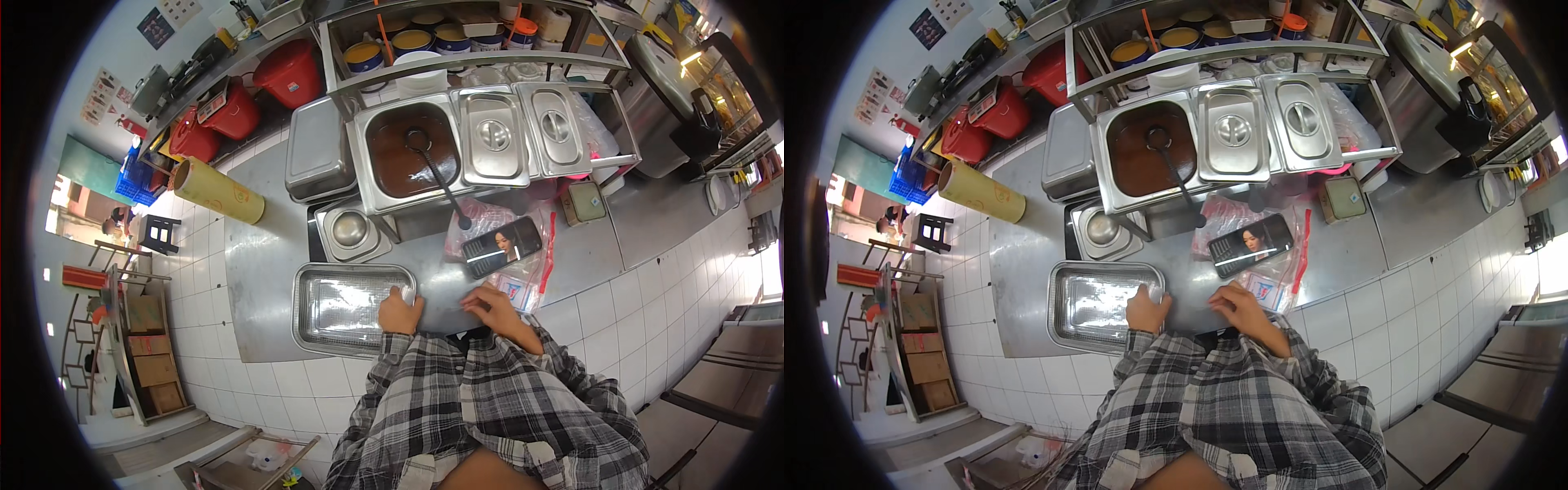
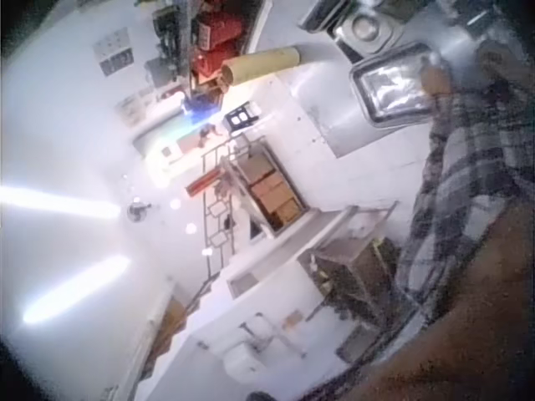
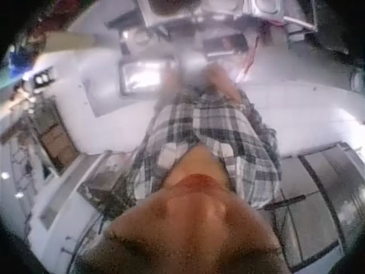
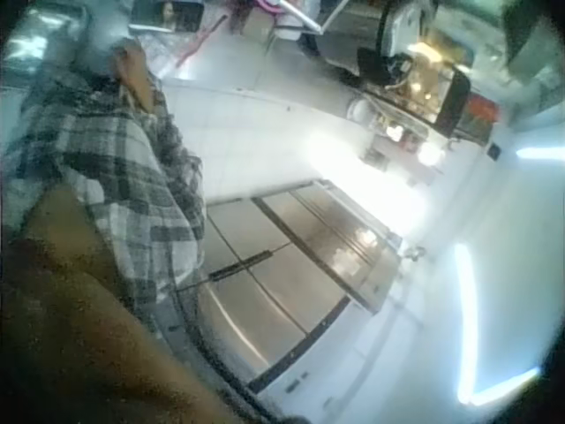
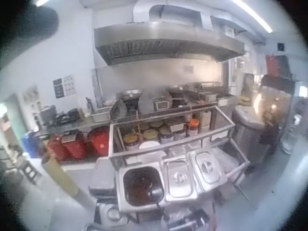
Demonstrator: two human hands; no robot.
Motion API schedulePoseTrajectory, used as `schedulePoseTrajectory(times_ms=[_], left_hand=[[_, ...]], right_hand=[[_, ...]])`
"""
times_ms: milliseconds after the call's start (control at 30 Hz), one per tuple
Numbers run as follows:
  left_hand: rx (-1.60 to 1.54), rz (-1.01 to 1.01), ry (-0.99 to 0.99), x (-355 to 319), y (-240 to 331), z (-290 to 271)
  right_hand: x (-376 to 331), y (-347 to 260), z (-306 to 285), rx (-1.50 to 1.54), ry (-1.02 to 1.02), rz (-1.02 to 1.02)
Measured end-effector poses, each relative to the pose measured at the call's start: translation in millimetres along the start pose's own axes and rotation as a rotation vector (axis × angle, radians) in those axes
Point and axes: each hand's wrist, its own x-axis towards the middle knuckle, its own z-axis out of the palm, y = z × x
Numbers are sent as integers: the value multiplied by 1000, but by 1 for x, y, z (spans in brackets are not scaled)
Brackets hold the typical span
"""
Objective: The person removes the lid from a container of sauce, ladles the sauce into small plastic bags, seals them, and places the filled bags onto a metal tray.
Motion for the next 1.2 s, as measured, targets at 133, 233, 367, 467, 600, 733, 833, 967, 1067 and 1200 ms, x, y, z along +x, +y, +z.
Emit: schedulePoseTrajectory(times_ms=[133, 233, 367, 467, 600, 733, 833, 967, 1067, 1200], left_hand=[[-276, 78, 211, -10, 21, -25], [-560, -75, 309, -33, 44, -66], [-850, 91, -74, -64, 64, -58], [-920, 86, -52, -65, 66, -44], [-1171, -143, -296, -71, 69, -58], [-1130, -113, -339, -70, 58, -53], [-1066, 71, -191, -71, 66, -53], [-843, 115, 97, -73, 85, -49], [-778, 78, 234, -73, 101, -44], [-634, 31, 461, -73, 102, -36]], right_hand=[[11, -58, -10, 266, -210, 197], [18, -62, -8, 411, -32, 129], [29, -69, 1, 396, -14, 150], [32, -67, 4, 262, -54, 83], [37, -72, -16, 556, -222, 94], [36, -78, -19, 745, -342, 62], [35, -76, -14, 623, -298, 1], [32, -83, -12, 341, -235, -16], [36, -78, -3, 64, 89, -453], [36, -85, -1, -130, 227, -421]])
